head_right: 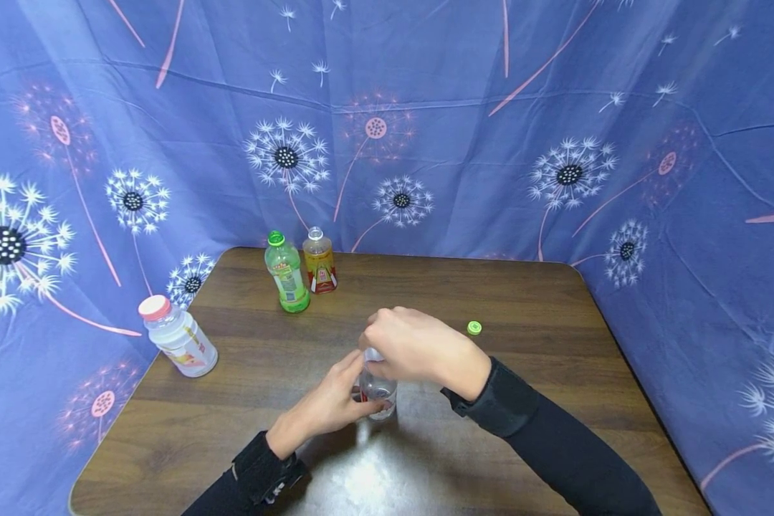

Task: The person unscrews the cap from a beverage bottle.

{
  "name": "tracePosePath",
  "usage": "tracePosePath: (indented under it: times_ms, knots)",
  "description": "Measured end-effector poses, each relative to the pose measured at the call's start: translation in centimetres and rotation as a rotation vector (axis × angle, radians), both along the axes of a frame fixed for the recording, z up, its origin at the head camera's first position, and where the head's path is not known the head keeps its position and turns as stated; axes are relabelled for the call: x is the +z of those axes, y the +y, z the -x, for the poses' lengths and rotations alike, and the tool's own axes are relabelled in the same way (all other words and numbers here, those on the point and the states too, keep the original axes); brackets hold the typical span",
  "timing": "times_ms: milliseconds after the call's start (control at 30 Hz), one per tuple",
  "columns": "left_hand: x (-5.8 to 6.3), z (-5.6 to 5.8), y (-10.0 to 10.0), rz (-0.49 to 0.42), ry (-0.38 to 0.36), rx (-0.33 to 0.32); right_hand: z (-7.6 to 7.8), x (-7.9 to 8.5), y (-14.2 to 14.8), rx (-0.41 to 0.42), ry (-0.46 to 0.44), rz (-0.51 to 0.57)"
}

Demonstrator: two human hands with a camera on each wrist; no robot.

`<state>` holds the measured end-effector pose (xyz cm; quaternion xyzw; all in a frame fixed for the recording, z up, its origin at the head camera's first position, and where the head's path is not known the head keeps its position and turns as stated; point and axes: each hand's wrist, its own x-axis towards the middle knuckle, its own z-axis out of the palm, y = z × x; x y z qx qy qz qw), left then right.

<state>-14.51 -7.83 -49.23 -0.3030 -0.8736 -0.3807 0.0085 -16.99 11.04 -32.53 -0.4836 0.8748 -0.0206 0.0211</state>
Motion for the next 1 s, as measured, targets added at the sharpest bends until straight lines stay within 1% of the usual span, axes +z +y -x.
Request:
tracePosePath:
  times_ms: [100,233,333,400,500,600,700,833,1000]
  knots:
    - [-0.1,0.0,0.0,-0.003,0.003,0.000,0.1,-0.2,-0.2,-0.052,0.011,0.005]
    - [-0.2,0.0,0.0,0.006,0.014,0.004,0.1,-0.4,-0.3,-0.100,0.013,0.010]
    - [-0.1,0.0,0.0,0.015,0.009,0.002,0.1,-0.3,-0.2,-0.111,0.019,-0.001]
    - [-0.1,0.0,0.0,0.013,-0.010,-0.002,0.1,-0.1,-0.1,-0.110,0.004,-0.008]
    - [-0.1,0.1,0.0,0.006,-0.033,-0.006,0.0,0.2,0.2,-0.077,-0.039,-0.003]
    - [-0.1,0.2,0.1,0.009,-0.027,-0.010,-0.2,0.5,0.4,-0.018,-0.096,0.000]
    - [0.0,0.2,0.1,0.010,-0.031,-0.010,-0.5,0.7,0.5,0.036,-0.132,-0.009]
    - [0.2,0.1,0.1,0.011,-0.042,-0.002,-0.6,0.6,0.4,0.054,-0.157,-0.018]
    - [0.1,0.1,0.0,0.020,-0.026,0.004,-0.5,0.4,0.4,0.058,-0.175,-0.021]
